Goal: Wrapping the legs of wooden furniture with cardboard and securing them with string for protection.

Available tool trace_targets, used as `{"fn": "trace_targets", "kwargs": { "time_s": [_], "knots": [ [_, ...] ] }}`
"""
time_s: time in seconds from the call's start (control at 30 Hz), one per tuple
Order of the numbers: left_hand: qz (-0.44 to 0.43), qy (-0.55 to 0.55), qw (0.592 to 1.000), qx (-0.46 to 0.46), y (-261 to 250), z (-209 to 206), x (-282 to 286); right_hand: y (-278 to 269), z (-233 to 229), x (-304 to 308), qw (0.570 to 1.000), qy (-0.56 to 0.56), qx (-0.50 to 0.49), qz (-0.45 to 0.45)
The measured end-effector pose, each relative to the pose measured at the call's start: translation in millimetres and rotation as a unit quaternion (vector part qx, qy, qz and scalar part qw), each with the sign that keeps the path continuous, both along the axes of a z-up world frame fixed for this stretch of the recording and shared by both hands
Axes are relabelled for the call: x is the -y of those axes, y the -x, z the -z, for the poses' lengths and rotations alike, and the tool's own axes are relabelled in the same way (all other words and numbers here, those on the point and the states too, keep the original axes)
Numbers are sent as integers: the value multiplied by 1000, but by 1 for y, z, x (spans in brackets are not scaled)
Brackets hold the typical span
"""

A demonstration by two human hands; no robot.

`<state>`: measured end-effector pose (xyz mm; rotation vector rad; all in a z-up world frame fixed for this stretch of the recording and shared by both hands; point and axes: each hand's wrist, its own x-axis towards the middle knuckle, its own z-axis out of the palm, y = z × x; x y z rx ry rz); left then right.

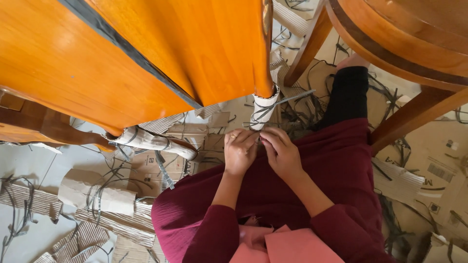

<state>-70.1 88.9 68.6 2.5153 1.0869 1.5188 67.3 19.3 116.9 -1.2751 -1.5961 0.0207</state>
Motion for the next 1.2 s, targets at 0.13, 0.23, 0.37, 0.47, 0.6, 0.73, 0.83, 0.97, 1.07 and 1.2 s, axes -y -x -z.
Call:
{"fn": "trace_targets", "kwargs": {
  "time_s": [0.13,0.23,0.37,0.47,0.6,0.73,0.83,0.97,1.07,1.2],
  "knots": [
    [-2,19,1000,15,-3,-8,6,-9,52,-13,996,46,-75,-9],
    [10,111,988,105,-6,-4,12,-7,61,-17,981,67,-180,-28],
    [14,213,953,216,-10,22,12,-5,79,-27,930,157,-333,12],
    [-28,279,928,247,-15,24,19,-4,95,-35,887,204,-414,25],
    [-49,308,915,254,-22,-4,31,-3,93,-39,888,217,-403,46],
    [-60,262,944,191,-21,3,33,1,76,-32,932,163,-316,75],
    [-70,197,968,140,-18,20,34,1,81,-30,982,23,-163,96],
    [-51,128,986,95,-18,13,36,5,83,-26,980,54,-173,84],
    [-56,81,994,52,-18,14,36,5,63,-23,930,169,-321,59],
    [-61,111,991,46,-20,6,45,8,48,-30,831,327,-439,102]
  ]
}}
